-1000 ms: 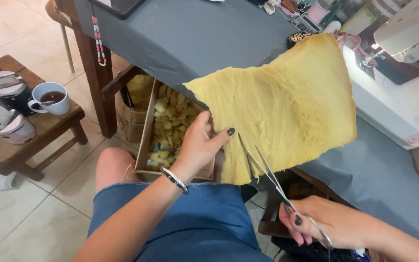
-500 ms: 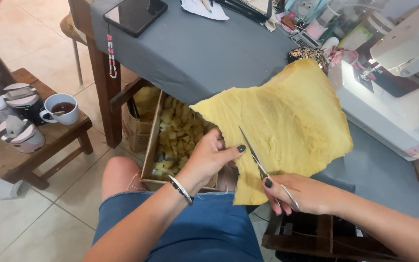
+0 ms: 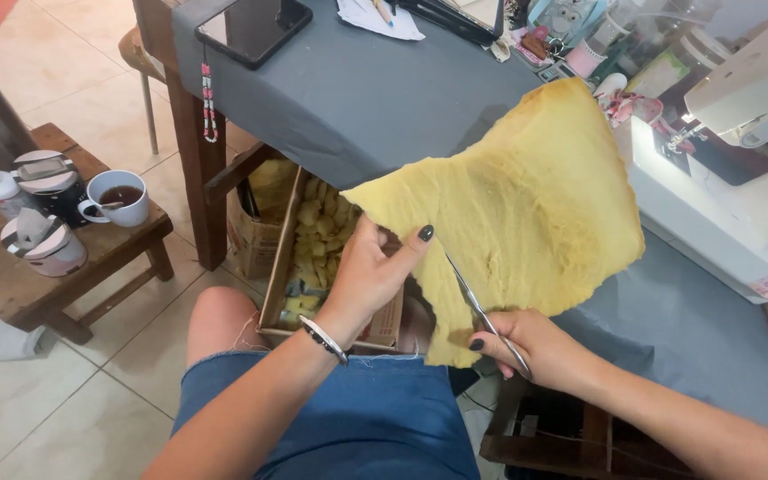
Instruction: Cutting a large piece of yellow foam into small chunks using scissors and collecting them in a wooden box.
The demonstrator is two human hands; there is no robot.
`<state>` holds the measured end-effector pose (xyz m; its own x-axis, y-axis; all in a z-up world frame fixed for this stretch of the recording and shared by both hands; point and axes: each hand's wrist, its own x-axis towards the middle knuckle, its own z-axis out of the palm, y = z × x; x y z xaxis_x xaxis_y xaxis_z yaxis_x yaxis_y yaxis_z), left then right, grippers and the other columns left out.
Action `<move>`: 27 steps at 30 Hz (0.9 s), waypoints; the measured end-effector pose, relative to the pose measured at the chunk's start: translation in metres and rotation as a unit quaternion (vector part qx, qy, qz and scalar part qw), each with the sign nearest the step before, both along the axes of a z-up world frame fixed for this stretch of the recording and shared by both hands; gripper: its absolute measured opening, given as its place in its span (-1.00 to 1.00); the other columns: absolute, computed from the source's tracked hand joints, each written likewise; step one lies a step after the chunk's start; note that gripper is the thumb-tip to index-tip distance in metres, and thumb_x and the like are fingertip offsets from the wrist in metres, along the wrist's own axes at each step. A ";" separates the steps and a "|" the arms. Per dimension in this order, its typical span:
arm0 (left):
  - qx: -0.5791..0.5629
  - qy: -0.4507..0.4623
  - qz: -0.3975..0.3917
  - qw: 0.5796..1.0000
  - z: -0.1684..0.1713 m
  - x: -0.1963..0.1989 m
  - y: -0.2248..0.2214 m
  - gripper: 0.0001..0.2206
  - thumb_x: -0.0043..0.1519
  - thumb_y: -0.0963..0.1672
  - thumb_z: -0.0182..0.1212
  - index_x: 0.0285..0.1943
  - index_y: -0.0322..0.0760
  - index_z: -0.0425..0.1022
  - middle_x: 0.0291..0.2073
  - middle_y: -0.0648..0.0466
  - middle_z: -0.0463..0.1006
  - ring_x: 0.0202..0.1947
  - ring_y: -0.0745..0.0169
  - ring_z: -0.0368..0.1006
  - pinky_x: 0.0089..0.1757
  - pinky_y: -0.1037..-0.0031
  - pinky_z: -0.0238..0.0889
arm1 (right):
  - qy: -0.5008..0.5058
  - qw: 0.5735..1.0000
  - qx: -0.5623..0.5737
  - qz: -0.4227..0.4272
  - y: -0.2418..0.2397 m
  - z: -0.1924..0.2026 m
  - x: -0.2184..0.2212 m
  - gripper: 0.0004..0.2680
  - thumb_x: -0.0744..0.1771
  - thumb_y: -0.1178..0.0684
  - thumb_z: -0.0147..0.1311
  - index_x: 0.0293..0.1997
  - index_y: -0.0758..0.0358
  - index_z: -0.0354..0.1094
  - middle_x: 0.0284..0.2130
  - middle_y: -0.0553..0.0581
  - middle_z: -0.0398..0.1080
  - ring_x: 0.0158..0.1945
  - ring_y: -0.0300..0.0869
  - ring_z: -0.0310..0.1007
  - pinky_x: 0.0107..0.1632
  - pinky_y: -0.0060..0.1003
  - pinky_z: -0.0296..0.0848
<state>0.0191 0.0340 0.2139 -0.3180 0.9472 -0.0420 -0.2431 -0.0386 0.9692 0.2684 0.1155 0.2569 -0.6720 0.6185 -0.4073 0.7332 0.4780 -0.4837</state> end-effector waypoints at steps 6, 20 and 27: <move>0.080 -0.067 0.011 0.994 -0.008 0.008 0.013 -0.56 0.24 -0.12 0.32 0.29 -0.38 0.44 -0.01 -0.09 0.63 -0.02 0.14 0.53 -0.06 0.21 0.49 | -0.018 0.989 -0.082 0.124 0.012 0.029 -0.013 -0.56 0.41 -0.33 -0.38 -0.41 0.12 0.36 -0.61 0.11 0.53 -0.49 -0.06 0.55 -0.36 -0.13 0.56; 0.091 -0.117 -0.078 0.986 -0.019 -0.009 0.019 -0.58 0.20 -0.16 0.38 0.22 -0.47 0.49 -0.07 -0.13 0.64 -0.10 0.17 0.52 -0.07 0.22 0.50 | 0.039 0.999 0.003 0.001 0.015 0.007 -0.033 -0.62 0.36 -0.23 0.05 -0.65 0.15 0.36 -0.88 0.00 0.37 -0.67 -0.14 0.42 -0.45 -0.33 0.47; 0.106 -0.049 0.037 0.992 0.014 -0.019 0.013 -0.73 0.26 -0.13 0.26 0.05 -0.43 0.49 -0.31 -0.03 0.56 -0.26 0.29 0.51 -0.21 0.36 0.50 | -0.005 0.997 -0.035 0.068 0.027 0.026 -0.033 -0.63 0.39 -0.24 -0.11 -0.56 0.13 0.36 -0.78 0.04 0.46 -0.62 -0.13 0.46 -0.45 -0.26 0.49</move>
